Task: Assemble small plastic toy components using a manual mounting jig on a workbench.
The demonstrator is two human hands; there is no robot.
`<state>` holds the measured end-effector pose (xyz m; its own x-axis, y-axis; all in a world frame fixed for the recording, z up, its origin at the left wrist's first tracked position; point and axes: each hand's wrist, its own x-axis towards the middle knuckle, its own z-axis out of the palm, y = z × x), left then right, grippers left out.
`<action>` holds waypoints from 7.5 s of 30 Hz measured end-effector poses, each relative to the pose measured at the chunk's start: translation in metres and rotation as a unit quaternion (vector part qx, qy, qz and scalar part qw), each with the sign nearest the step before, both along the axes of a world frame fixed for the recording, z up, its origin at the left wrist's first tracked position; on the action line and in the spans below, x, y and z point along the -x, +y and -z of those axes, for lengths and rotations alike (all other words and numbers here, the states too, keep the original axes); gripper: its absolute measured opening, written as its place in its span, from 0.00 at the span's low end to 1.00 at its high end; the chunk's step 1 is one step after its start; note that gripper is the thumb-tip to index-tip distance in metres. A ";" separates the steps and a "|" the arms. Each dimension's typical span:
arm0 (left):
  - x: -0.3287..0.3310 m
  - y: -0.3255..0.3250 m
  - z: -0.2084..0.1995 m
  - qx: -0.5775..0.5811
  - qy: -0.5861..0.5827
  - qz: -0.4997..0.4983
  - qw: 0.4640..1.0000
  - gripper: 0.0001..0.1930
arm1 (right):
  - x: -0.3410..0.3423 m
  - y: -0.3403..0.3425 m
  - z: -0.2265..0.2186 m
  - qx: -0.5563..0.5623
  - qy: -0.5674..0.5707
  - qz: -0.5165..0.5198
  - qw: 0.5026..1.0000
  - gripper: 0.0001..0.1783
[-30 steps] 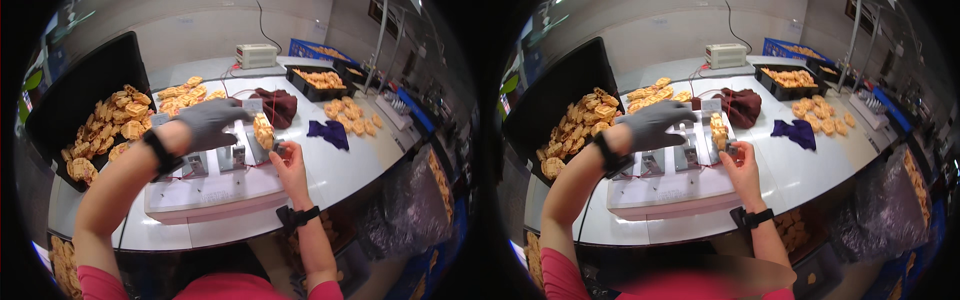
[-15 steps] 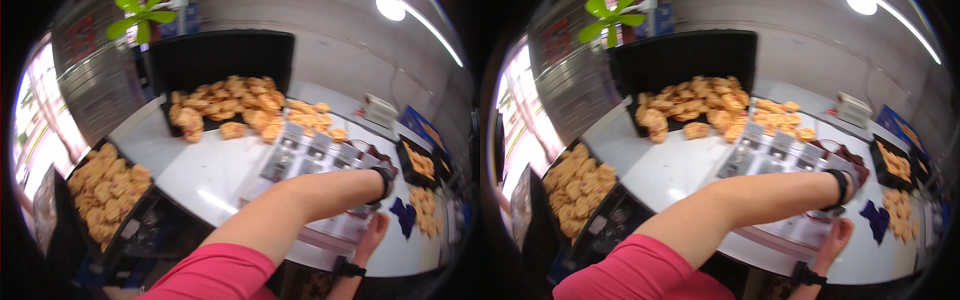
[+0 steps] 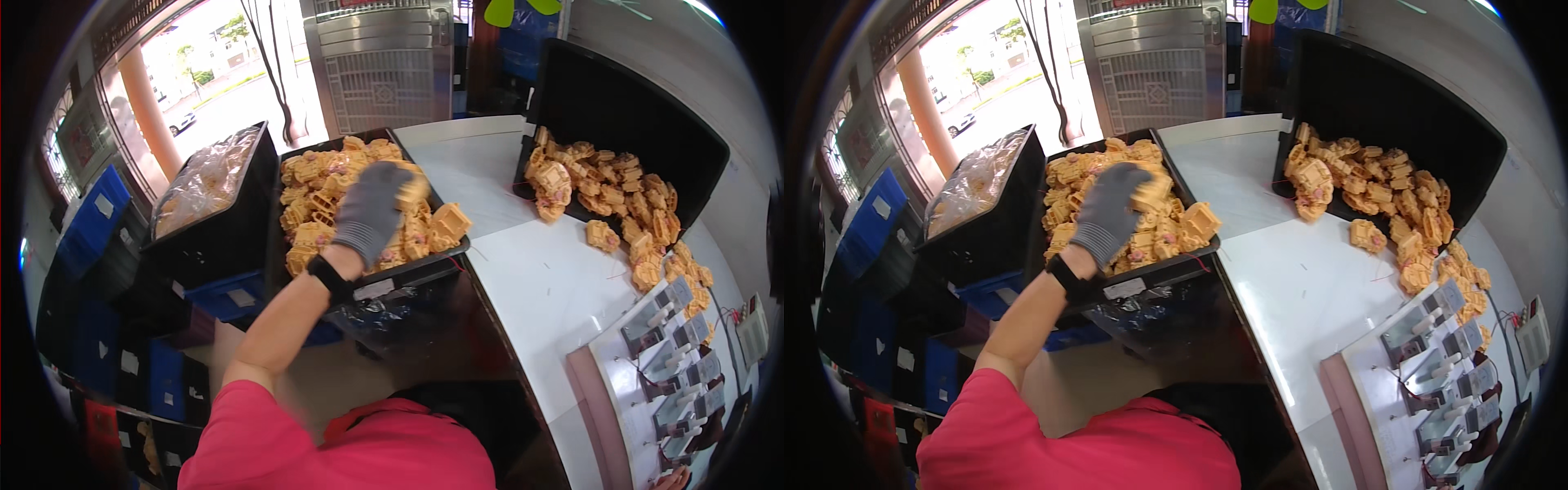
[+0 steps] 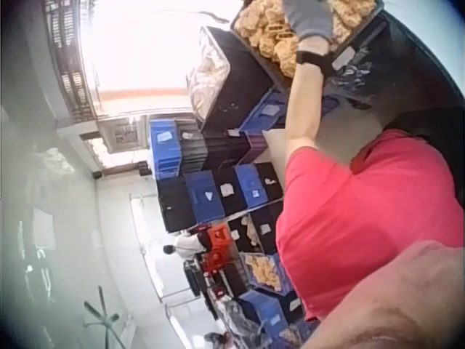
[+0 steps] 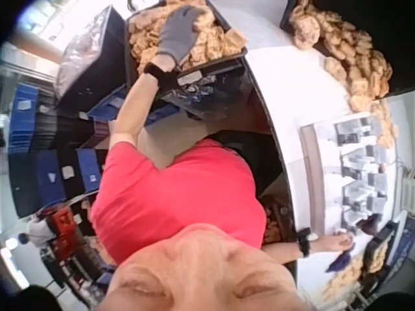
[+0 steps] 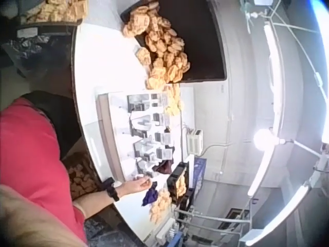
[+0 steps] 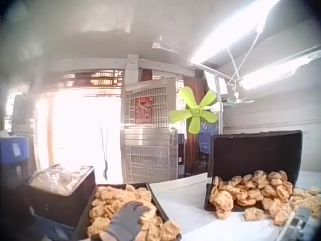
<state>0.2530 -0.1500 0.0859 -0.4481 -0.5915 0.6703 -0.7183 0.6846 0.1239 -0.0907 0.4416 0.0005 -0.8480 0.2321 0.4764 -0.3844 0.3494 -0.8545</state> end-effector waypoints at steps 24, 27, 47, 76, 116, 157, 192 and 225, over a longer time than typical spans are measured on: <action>0.348 -0.114 0.027 -0.376 -0.081 0.111 0.916 0.39 | -0.004 -0.012 0.009 0.085 -0.019 0.047 0.995 0.14; 0.347 -0.093 0.032 -0.386 -0.018 0.221 0.895 0.39 | -0.006 -0.012 0.006 0.089 -0.001 0.056 0.994 0.16; 0.212 0.089 0.057 -0.822 0.378 0.325 -0.275 0.23 | -0.059 -0.222 -0.058 0.135 -0.073 -0.235 0.960 0.17; 0.208 0.115 0.084 -0.811 0.397 0.402 -0.152 0.38 | -0.032 -0.259 -0.022 0.151 -0.079 -0.334 0.927 0.18; 0.430 0.148 -0.043 -0.419 -0.426 0.514 0.615 0.49 | -0.037 -0.260 -0.023 0.055 -0.011 -0.293 0.954 0.17; 0.253 0.092 -0.004 0.151 0.005 0.621 0.769 0.29 | -0.047 -0.246 -0.021 -0.097 0.018 -0.263 0.960 0.07; 0.370 0.214 -0.063 -0.782 -0.024 0.514 0.353 0.19 | -0.029 -0.179 -0.017 0.098 0.019 -0.225 0.969 0.19; 0.404 0.255 -0.056 -0.163 -0.492 0.559 0.647 0.36 | -0.035 -0.180 -0.019 0.112 -0.016 -0.272 0.956 0.14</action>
